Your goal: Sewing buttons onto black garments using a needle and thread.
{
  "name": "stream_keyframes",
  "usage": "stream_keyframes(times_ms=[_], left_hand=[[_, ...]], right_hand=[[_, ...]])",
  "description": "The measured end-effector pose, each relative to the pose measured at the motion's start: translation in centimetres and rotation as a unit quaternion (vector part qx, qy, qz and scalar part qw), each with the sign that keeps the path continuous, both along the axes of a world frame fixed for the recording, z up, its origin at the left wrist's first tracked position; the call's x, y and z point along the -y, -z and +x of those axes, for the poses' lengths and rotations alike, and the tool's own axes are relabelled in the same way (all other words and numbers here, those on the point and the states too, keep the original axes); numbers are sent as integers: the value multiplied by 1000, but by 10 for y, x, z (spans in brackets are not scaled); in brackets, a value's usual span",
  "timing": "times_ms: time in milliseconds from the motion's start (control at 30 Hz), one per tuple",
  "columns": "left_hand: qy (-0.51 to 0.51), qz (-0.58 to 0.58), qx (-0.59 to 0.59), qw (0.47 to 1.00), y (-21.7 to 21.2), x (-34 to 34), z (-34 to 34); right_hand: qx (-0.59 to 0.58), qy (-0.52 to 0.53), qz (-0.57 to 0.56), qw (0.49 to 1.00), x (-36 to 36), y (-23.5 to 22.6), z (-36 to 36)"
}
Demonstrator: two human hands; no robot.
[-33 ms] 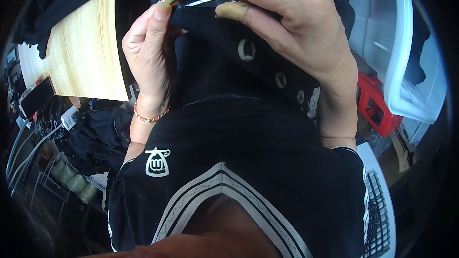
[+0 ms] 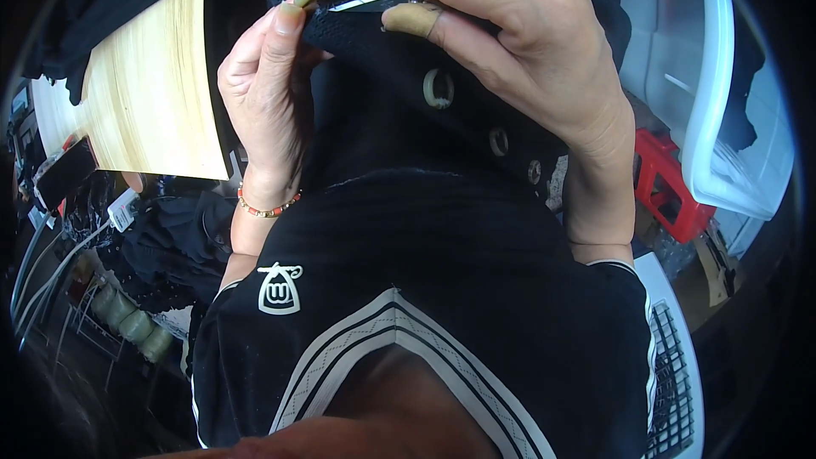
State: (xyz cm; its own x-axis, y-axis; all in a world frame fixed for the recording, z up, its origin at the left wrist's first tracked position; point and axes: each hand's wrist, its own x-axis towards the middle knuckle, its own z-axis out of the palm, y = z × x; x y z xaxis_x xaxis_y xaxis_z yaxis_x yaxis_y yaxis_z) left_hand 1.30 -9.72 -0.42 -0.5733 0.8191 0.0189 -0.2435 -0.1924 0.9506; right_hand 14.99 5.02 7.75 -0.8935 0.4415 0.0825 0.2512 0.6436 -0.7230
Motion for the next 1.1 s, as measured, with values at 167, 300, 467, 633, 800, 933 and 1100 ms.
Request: stream_keyframes(times_ms=[167,300,467,633,800,933,1100], left_hand=[[9,6,14,1000,2,0,-1],[1,7,14,1000,4,0,-1],[-11,-2,7,1000,5,0,2],[-17,-22,16,999,3,-2,2],[-40,-18,-16,999,1,-1,-7],[-251,-1,149,956,2,-15,-43],[-178,107,253,945,25,-47,-80]], right_hand=[[-19,-8,-48,999,-1,3,0],[-29,-8,-74,997,-3,13,-2],[-102,-34,-36,994,-3,19,-5],[-43,-10,-2,999,0,10,-5],[-59,29,2,998,3,1,-7],[-122,96,17,988,-2,-4,2],[-92,106,13,990,-5,0,7]])
